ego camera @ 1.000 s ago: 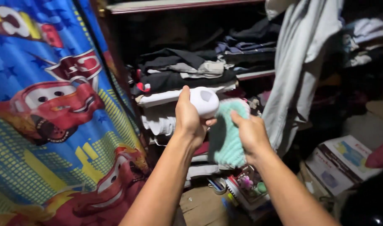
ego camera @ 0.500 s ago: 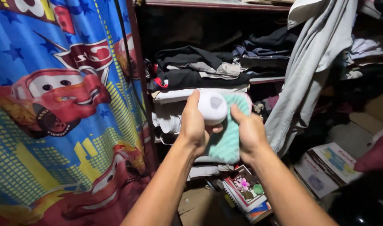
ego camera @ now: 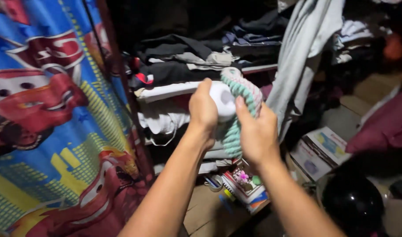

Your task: Wiping a lightbulb and a record book with a cleaning cloth.

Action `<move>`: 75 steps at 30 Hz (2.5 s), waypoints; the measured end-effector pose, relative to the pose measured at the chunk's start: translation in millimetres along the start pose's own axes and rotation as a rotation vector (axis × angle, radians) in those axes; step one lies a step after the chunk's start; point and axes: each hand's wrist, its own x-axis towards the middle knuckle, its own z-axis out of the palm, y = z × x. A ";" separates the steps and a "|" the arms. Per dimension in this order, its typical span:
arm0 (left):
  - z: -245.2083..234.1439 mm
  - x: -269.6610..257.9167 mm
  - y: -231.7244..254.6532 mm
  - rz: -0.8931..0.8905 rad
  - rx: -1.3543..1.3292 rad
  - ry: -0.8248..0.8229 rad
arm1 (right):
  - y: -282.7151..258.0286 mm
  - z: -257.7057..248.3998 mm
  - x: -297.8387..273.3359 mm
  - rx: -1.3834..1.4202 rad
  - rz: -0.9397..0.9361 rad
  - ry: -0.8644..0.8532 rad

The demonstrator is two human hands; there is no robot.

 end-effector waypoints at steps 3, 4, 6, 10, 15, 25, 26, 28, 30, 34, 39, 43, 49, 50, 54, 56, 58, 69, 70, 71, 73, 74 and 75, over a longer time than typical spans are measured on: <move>2.5 21.7 -24.1 0.103 -0.004 0.033 | -7.4 0.3 -20.5 -0.076 0.021 0.062; 6.6 24.0 -32.3 0.101 0.001 0.034 | -6.9 -5.1 -15.7 -0.072 0.025 0.063; 12.5 28.8 -47.2 0.161 0.225 0.145 | -5.6 -14.3 -5.5 -0.080 -0.122 0.012; 22.9 27.3 -80.8 0.188 0.365 0.049 | 11.7 -44.6 31.3 -0.025 -0.002 -0.070; 15.9 59.1 -110.8 0.411 0.889 -0.135 | 30.8 -67.0 62.5 0.083 0.086 -0.153; 63.3 25.5 -31.7 0.156 0.151 0.199 | 27.3 -56.7 69.9 0.270 -0.003 -0.174; 64.4 24.3 -30.4 0.172 0.159 0.238 | 14.3 -58.3 69.5 0.291 -0.075 -0.238; 65.8 23.8 -32.0 0.189 0.176 0.285 | 6.3 -64.7 69.7 0.322 -0.142 -0.304; 65.2 24.6 -37.6 0.263 0.157 0.225 | 16.4 -72.8 69.1 0.254 -0.131 -0.340; 90.1 8.5 -34.8 0.138 0.204 0.297 | 31.6 -82.9 72.1 0.374 -0.124 -0.288; 115.2 13.8 -27.3 0.196 0.223 0.329 | 33.6 -97.2 74.6 0.560 0.135 -0.139; 116.8 23.6 -41.2 0.268 0.296 0.288 | 13.2 -120.4 68.8 0.425 0.021 -0.147; 95.8 27.3 -75.0 0.807 1.215 0.036 | 9.1 -136.2 94.6 0.177 -0.199 -0.367; 113.2 3.9 -55.0 0.419 0.971 0.102 | 18.2 -134.0 94.7 0.293 -0.064 -0.360; 119.7 -18.4 -24.4 0.280 0.395 0.178 | 9.2 -111.5 77.9 0.482 0.288 -0.223; 88.9 -0.4 -20.6 0.566 0.609 0.262 | -2.5 -97.4 56.4 0.387 0.112 -0.238; 69.6 6.1 -16.7 0.837 0.825 0.342 | -17.3 -85.7 37.3 0.289 -0.048 -0.245; 26.7 -39.3 3.0 0.565 0.820 0.134 | 15.1 -17.2 61.7 0.539 0.189 -0.347; 13.6 -29.2 3.0 0.565 0.808 0.131 | 13.4 -11.4 54.4 0.528 0.186 -0.347; 1.1 -18.4 2.4 0.658 0.694 0.081 | 12.0 -6.2 47.6 0.441 0.100 -0.356; -5.7 -10.5 9.7 0.736 0.565 0.017 | -0.9 -1.8 28.8 0.338 0.017 -0.350; -1.6 -13.8 19.7 0.734 0.543 0.055 | -13.3 -0.2 16.8 0.331 0.014 -0.315; 2.5 -17.1 29.8 0.732 0.521 0.094 | -25.7 1.6 4.7 0.323 0.011 -0.280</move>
